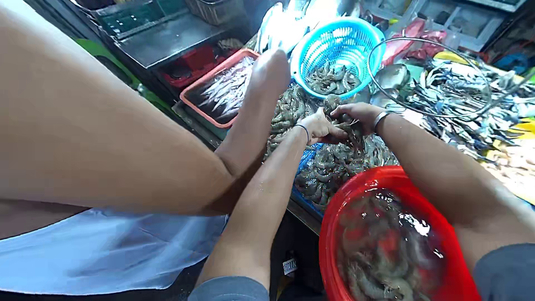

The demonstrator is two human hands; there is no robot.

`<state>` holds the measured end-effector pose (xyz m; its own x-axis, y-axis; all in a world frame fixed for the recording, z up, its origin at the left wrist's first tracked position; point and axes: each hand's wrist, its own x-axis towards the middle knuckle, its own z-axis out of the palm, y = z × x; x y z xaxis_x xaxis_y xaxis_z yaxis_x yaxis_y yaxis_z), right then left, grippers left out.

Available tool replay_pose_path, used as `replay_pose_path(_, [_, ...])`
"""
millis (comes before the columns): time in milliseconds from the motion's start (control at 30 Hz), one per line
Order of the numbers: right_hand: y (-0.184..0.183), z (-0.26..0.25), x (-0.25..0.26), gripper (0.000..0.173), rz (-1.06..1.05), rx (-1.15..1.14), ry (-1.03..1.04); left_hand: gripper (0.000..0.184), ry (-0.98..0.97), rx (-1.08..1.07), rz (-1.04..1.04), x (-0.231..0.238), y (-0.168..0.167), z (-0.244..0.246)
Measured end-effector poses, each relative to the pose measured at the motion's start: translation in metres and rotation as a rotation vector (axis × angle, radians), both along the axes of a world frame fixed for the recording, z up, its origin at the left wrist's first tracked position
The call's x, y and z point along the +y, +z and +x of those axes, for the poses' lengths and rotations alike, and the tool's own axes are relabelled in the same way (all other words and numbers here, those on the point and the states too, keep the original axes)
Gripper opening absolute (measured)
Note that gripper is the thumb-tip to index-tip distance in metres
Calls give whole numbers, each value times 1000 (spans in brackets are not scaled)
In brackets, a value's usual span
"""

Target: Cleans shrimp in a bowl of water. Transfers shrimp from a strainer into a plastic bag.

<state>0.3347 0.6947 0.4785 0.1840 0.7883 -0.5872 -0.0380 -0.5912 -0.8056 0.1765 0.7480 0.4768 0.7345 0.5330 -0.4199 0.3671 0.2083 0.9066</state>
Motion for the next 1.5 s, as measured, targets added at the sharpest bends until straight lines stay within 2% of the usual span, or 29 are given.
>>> replay_pose_path(100, [-21, -3, 20, 33, -43, -17, -3, 117, 46, -3, -29, 18, -32, 2])
replay_pose_path(200, [-37, -6, 46, 33, 44, -75, 25, 117, 102, 11, -19, 41, -49, 0])
replay_pose_path(267, [-41, -9, 68, 37, 102, -150, 39, 110, 186, 10, 25, 57, -55, -3])
replay_pose_path(367, [-39, -16, 98, 45, 155, -221, -109, 95, 332, 209, 374, 77, -67, -4])
replay_pose_path(433, [-40, -16, 110, 42, 230, -257, -202, 86, 362, 368, 602, 78, -69, -5])
replay_pose_path(500, [-40, -16, 107, 39, 252, -287, -234, 64, 372, 461, 692, 66, -71, -8])
replay_pose_path(633, [-25, 2, 67, 45, 279, -482, -142, 42, 348, 538, 673, 45, -74, -16])
replay_pose_path(700, [-10, 12, 30, 48, 312, -660, 16, 35, 341, 520, 689, 36, -82, -23])
replay_pose_path(800, [16, 22, -48, 49, 354, -939, 258, 29, 372, 397, 852, 21, -99, -37])
replay_pose_path(867, [32, 22, -110, 47, 369, -993, 313, 38, 383, 275, 919, 9, -109, -50])
replay_pose_path(933, [48, 18, -169, 43, 389, -988, 316, 57, 357, 171, 899, -7, -115, -67])
replay_pose_path(1000, [59, 10, -229, 35, 372, -965, 323, 60, 300, 57, 796, -43, -117, -86])
replay_pose_path(1067, [63, 2, -275, 29, 343, -934, 362, 54, 253, -52, 629, -92, -107, -105])
replay_pose_path(1133, [50, -1, -304, 29, 277, -918, 453, 49, 221, -184, 404, -144, -96, -129])
replay_pose_path(1233, [6, 4, -316, 34, 136, -903, 532, 54, 196, -282, 174, -204, -81, -147])
replay_pose_path(1300, [-23, 9, -309, 44, 31, -910, 466, 67, 185, -273, 170, -226, -81, -147])
replay_pose_path(1400, [-61, 3, -291, 59, -32, -904, 345, 63, 265, -299, 224, -232, -88, -142])
replay_pose_path(1500, [-92, -21, -272, 62, -6, -933, 323, 59, 298, -304, 217, -230, -88, -142])
